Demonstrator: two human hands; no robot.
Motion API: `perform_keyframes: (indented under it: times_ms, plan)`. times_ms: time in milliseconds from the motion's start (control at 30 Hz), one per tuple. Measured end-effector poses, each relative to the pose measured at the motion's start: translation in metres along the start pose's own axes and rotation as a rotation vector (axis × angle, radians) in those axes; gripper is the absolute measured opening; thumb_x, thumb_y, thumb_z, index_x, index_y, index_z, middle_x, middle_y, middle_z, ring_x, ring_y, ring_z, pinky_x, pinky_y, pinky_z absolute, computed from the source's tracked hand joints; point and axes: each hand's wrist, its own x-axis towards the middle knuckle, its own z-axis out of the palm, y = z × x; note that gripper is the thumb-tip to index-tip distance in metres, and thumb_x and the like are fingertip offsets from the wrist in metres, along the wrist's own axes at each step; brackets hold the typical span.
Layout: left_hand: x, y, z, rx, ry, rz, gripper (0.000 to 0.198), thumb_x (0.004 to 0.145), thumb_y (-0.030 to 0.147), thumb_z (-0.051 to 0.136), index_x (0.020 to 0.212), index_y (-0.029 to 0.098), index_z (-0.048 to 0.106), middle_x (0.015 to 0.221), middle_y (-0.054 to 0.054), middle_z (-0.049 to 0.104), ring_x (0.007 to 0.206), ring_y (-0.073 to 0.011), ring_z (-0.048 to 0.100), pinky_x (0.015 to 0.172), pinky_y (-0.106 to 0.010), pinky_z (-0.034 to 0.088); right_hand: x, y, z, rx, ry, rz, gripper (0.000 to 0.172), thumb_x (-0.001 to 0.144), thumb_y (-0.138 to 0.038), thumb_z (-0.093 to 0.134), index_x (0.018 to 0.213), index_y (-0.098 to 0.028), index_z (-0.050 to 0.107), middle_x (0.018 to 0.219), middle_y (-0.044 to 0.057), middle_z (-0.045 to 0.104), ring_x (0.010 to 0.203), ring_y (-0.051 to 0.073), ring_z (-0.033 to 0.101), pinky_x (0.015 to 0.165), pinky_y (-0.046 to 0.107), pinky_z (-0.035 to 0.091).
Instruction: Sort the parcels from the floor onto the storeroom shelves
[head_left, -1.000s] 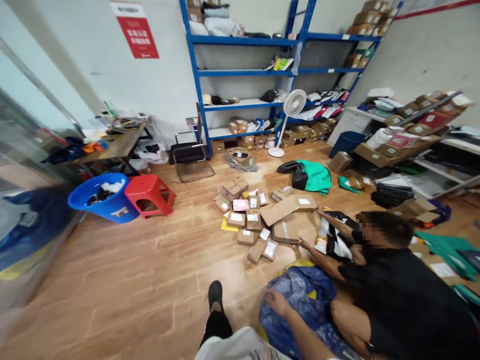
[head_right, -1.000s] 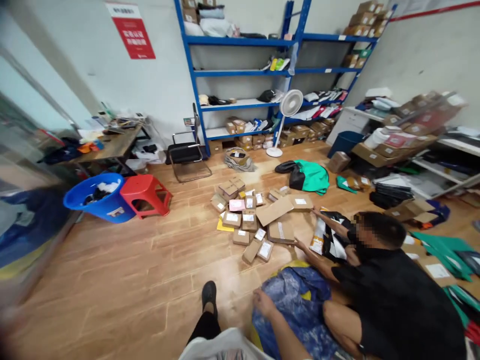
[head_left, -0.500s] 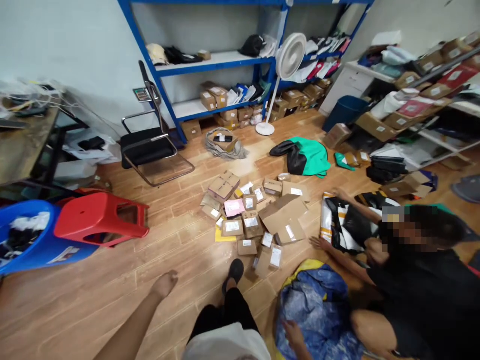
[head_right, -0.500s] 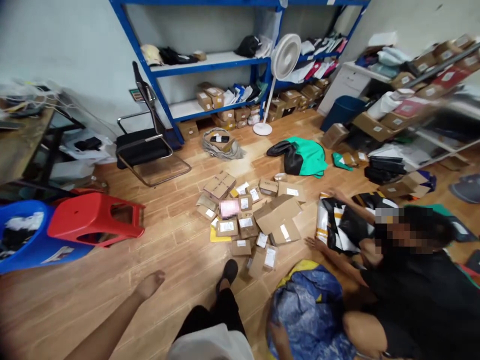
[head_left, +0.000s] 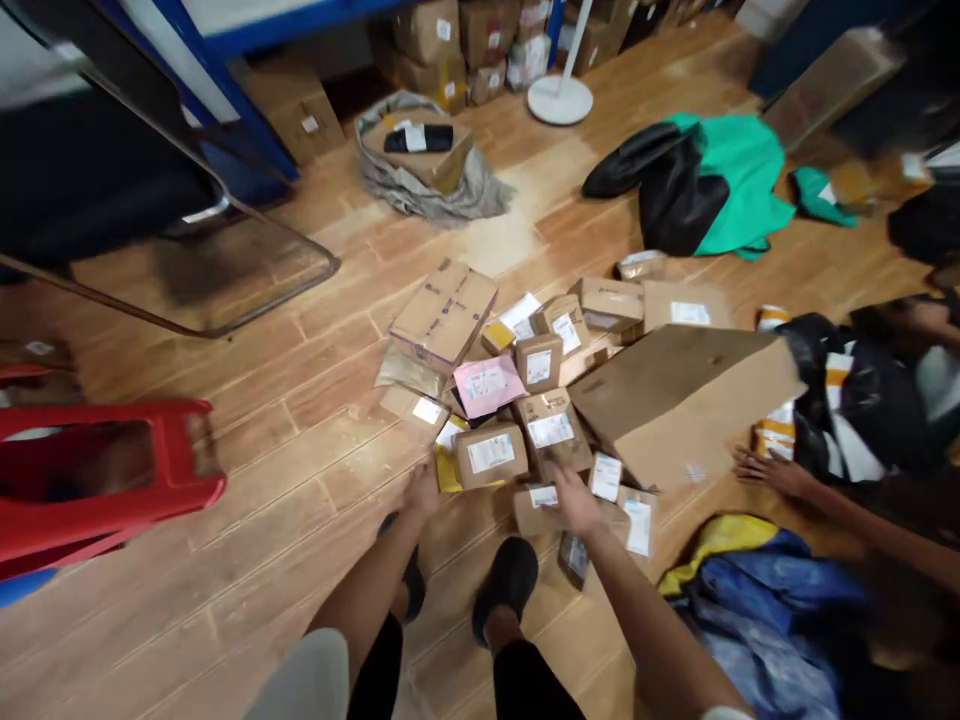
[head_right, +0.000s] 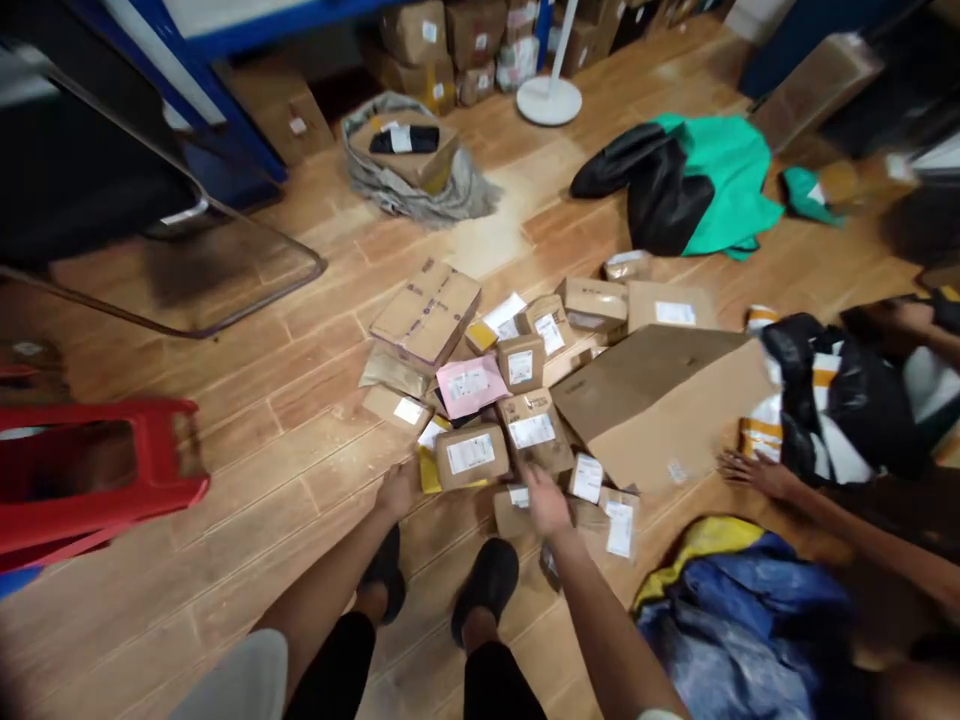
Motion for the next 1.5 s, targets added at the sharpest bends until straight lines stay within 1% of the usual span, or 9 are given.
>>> perform_keyframes:
  times_ms: [133,300,433,667,833,1000,1167,1333,1500]
  plan:
    - [0.125,-0.036,0.092,0.136,0.146,-0.016,0.101,0.072,0.029,0.077,0.154,0.007,0.022,0.147,-0.028,0.038,0.134,-0.0417,0.037,0.107,-0.051,0.032,0.131,-0.037,0.11,-0.401,-0.128,-0.238,0.142,0.043,-0.035,0.095,0.159,-0.015,0.016,0.165,0.026,0.007,0.153,0.043,0.005,0.123,0.058,0.008]
    - [0.194,-0.09,0.144,0.26,0.262,0.172,0.096,0.081,0.039,0.072,0.159,0.019,0.021,0.129,-0.019,0.047,0.123,-0.0357,0.042,0.108,-0.048,0.031,0.197,-0.025,0.174,-0.37,-0.117,-0.469,0.157,0.034,-0.048,0.097,0.159,-0.014,0.009,0.161,0.035,0.009,0.149,0.052,0.005,0.121,0.064,-0.004]
    - [0.215,-0.119,0.143,0.379,0.321,0.345,0.101,0.073,0.031,0.078,0.157,0.016,0.025,0.118,-0.015,0.05,0.112,-0.0316,0.047,0.101,-0.042,0.037,0.175,-0.013,0.19,-0.254,-0.15,-0.535,0.158,0.033,-0.048,0.096,0.16,-0.019,0.005,0.16,0.035,0.008,0.147,0.056,0.005,0.117,0.07,-0.001]
    - [0.217,-0.109,0.125,0.296,0.239,0.421,0.089,0.077,0.038,0.071,0.152,0.012,0.032,0.128,-0.02,0.048,0.118,-0.0343,0.047,0.103,-0.046,0.039,0.142,-0.053,0.23,-0.166,-0.317,-0.833,0.146,0.043,-0.048,0.095,0.159,-0.027,0.01,0.161,0.031,0.016,0.147,0.052,0.018,0.117,0.071,0.01]
    - [0.222,-0.196,0.09,0.31,0.082,0.836,0.079,0.069,0.026,0.07,0.144,0.019,0.047,0.144,-0.02,0.04,0.133,-0.0389,0.039,0.112,-0.053,0.033,0.231,-0.071,0.188,-0.105,0.045,-0.563,0.088,0.081,-0.039,0.071,0.155,-0.015,0.03,0.159,0.024,0.029,0.146,0.037,0.029,0.119,0.053,0.027]
    - [0.228,-0.27,0.058,0.413,0.015,0.818,0.066,0.078,0.028,0.066,0.142,0.025,0.051,0.15,-0.019,0.04,0.14,-0.0396,0.036,0.115,-0.057,0.03,0.329,-0.055,0.137,-0.369,0.181,-0.411,0.105,0.069,-0.036,0.084,0.156,-0.011,0.029,0.161,0.023,0.026,0.144,0.045,0.028,0.116,0.055,0.032]
    - [0.22,-0.225,0.065,0.282,0.23,0.817,0.06,0.087,0.039,0.061,0.144,0.023,0.049,0.152,-0.017,0.035,0.145,-0.036,0.026,0.121,-0.057,0.018,0.34,-0.03,0.131,-0.375,0.212,-0.532,0.046,0.095,-0.027,0.057,0.138,-0.012,0.057,0.148,0.014,0.053,0.136,0.03,0.048,0.111,0.044,0.046]
    - [0.21,-0.163,0.072,-0.038,0.317,0.54,0.053,0.083,0.039,0.062,0.128,0.011,0.06,0.121,-0.02,0.053,0.12,-0.0355,0.048,0.106,-0.051,0.041,0.298,-0.035,0.108,-0.053,0.637,-0.663,0.03,0.099,-0.024,0.047,0.115,-0.015,0.071,0.116,0.012,0.074,0.109,0.021,0.068,0.099,0.039,0.056]
    - [0.199,-0.102,0.067,-0.919,-0.187,0.35,0.07,0.092,0.069,0.025,0.127,0.019,0.06,0.117,-0.014,0.069,0.112,-0.0336,0.061,0.099,-0.05,0.047,0.214,-0.054,0.125,0.203,0.701,-1.007,0.033,0.094,-0.017,0.055,0.126,-0.018,0.063,0.111,0.009,0.076,0.108,0.019,0.069,0.092,0.036,0.06]
